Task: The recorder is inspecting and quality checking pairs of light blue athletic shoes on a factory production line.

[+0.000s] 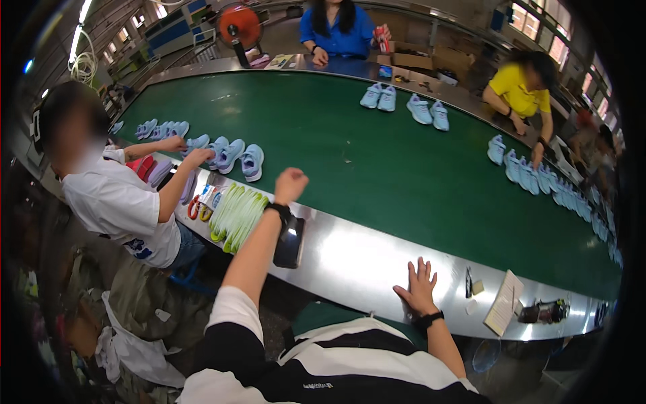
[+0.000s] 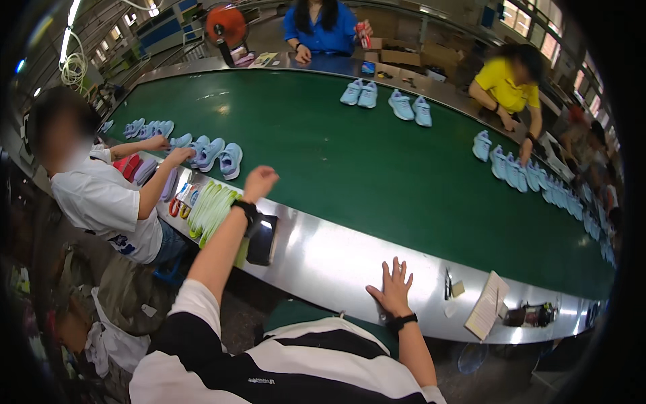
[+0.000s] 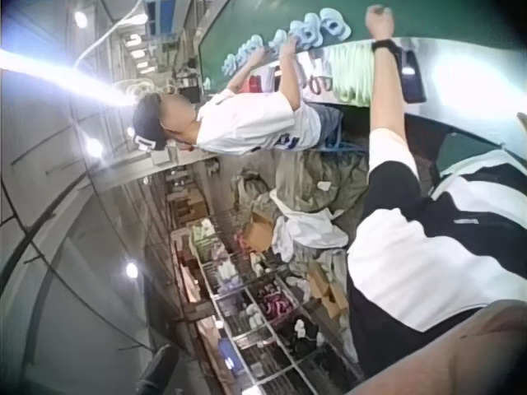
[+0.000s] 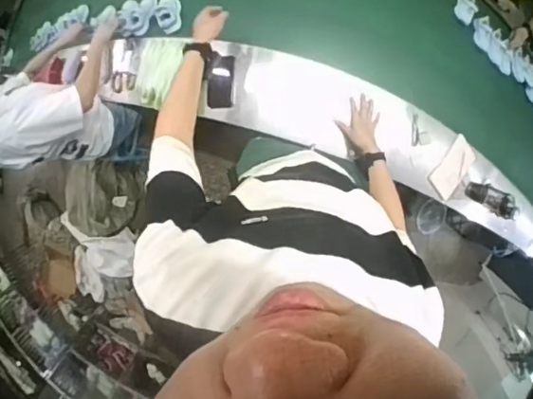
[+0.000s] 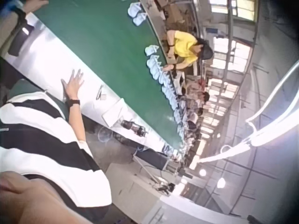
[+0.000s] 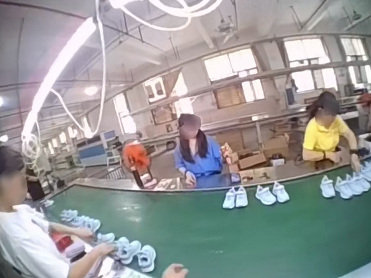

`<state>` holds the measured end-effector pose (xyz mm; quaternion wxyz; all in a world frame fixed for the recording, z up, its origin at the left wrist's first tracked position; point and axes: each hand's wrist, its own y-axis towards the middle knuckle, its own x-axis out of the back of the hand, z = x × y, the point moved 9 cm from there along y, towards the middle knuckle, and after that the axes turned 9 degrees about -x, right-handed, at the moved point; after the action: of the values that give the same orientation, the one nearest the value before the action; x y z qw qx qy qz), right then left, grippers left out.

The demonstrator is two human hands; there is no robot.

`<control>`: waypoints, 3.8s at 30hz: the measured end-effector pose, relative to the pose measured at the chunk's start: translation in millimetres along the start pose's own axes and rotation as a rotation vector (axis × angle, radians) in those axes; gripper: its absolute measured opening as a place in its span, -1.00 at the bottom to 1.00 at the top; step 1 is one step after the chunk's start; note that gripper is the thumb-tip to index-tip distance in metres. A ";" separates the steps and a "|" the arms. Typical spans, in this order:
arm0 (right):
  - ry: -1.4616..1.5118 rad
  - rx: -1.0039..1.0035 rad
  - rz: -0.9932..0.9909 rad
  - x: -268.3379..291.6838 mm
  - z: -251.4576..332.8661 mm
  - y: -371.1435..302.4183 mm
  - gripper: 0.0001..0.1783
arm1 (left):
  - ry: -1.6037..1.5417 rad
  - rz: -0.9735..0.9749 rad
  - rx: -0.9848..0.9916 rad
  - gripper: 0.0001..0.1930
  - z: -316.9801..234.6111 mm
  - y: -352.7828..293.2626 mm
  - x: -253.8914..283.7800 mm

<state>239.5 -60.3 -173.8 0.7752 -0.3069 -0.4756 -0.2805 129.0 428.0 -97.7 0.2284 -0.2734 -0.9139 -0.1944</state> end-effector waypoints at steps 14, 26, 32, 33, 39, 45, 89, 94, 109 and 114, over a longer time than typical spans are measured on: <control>-0.056 -0.091 0.054 10.9 1.7 9.2 -0.06 | 1.202 0.498 0.361 -0.29 135.7 106.9 83.2; -0.044 -0.101 0.052 14.3 5.4 -0.6 -0.08 | 1.292 0.617 0.287 -0.38 142.5 127.0 95.0; -0.030 -0.071 -0.014 9.2 4.5 -1.7 -0.09 | 0.779 0.646 0.059 -0.29 17.2 64.7 13.4; -0.027 -0.082 0.003 9.5 5.0 1.2 -0.09 | 0.720 0.702 -0.032 -0.34 -25.0 36.2 -6.9; 0.526 0.030 0.021 28.2 32.1 1.4 -0.12 | -0.077 0.913 -0.353 -0.57 -180.1 -206.9 -101.4; 0.769 -0.087 -0.018 37.0 13.2 -32.6 -0.17 | -0.333 0.582 0.091 -0.49 -104.7 -286.5 -137.1; 0.601 -0.024 -0.054 39.4 -13.8 -69.4 -0.35 | 0.210 0.779 -0.301 -0.38 -112.2 -300.4 -128.8; 0.360 -0.610 -0.640 85.5 -177.6 -106.1 -0.52 | -0.136 0.665 0.041 -0.29 -105.5 -290.8 -131.8; 0.745 -0.252 -0.346 73.1 -90.1 -65.8 -0.70 | -0.629 0.587 0.263 -0.44 -133.1 -263.6 -147.6; 1.032 -0.003 -0.155 159.3 64.2 -81.7 -0.69 | -0.826 0.634 0.185 -0.34 -222.4 -244.3 -88.1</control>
<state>206.0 -88.8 11.2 0.8853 -0.0935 -0.0528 -0.4525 120.2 95.7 -17.8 -0.0801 -0.5690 -0.8135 0.0898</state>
